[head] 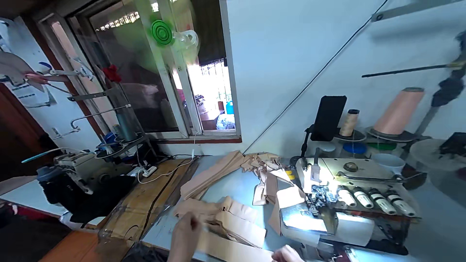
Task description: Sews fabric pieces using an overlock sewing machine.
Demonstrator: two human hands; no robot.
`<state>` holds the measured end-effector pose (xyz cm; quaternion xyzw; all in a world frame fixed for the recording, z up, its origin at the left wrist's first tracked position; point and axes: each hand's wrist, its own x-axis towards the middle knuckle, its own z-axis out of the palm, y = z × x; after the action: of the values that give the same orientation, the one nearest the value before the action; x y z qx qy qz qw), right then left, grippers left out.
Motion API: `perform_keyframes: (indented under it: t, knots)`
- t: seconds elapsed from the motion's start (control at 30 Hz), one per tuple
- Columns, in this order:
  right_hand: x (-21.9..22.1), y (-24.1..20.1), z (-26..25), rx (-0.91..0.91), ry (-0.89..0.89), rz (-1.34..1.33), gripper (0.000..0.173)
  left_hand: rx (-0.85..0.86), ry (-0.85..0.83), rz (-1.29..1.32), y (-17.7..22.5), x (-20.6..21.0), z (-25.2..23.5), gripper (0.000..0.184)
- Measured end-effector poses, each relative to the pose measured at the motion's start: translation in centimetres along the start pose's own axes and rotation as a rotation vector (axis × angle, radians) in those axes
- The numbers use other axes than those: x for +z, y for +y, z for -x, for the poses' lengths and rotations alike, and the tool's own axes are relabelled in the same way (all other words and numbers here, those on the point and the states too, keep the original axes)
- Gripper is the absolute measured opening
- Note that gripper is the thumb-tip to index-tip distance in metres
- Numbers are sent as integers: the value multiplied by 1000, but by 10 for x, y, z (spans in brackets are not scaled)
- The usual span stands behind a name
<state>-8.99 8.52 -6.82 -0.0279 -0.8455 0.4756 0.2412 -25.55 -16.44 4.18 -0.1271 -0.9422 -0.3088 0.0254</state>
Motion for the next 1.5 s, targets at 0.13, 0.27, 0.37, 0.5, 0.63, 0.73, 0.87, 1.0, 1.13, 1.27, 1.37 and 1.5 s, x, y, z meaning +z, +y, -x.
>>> perform_keyframes:
  t: [0.13,0.27,0.37,0.5,0.63,0.73,0.87,1.0,1.13,1.27,1.37,1.5]
  knots:
    - [-5,-35,-28,-99,-39,-346,60,500,-267,471,72,25,34,11]
    - [-26,-44,-43,-35,-313,-634,29,722,-136,491,104,24,33,29]
    - [-55,-20,-35,109,-444,-294,14,532,71,243,81,-2,7,34]
    - [-93,12,-14,271,-418,44,26,179,177,50,19,-20,-18,27]
    - [-94,25,3,374,-157,-146,17,6,155,237,-13,17,-9,28]
    - [-72,7,5,443,95,-381,6,26,8,733,23,60,23,24]
    - [-48,-23,3,399,273,-230,14,27,-213,977,84,110,69,24]
    - [-37,-40,6,290,333,21,17,18,-279,998,105,140,86,20]
    - [-32,-42,6,262,377,78,14,-30,-310,1041,108,146,90,15]
    - [-29,-43,6,202,384,134,15,113,-251,932,107,145,93,16]
    - [-28,-44,6,180,390,139,16,232,-191,849,108,145,96,16]
    - [-29,-45,7,166,391,138,16,286,-155,835,109,146,98,15]
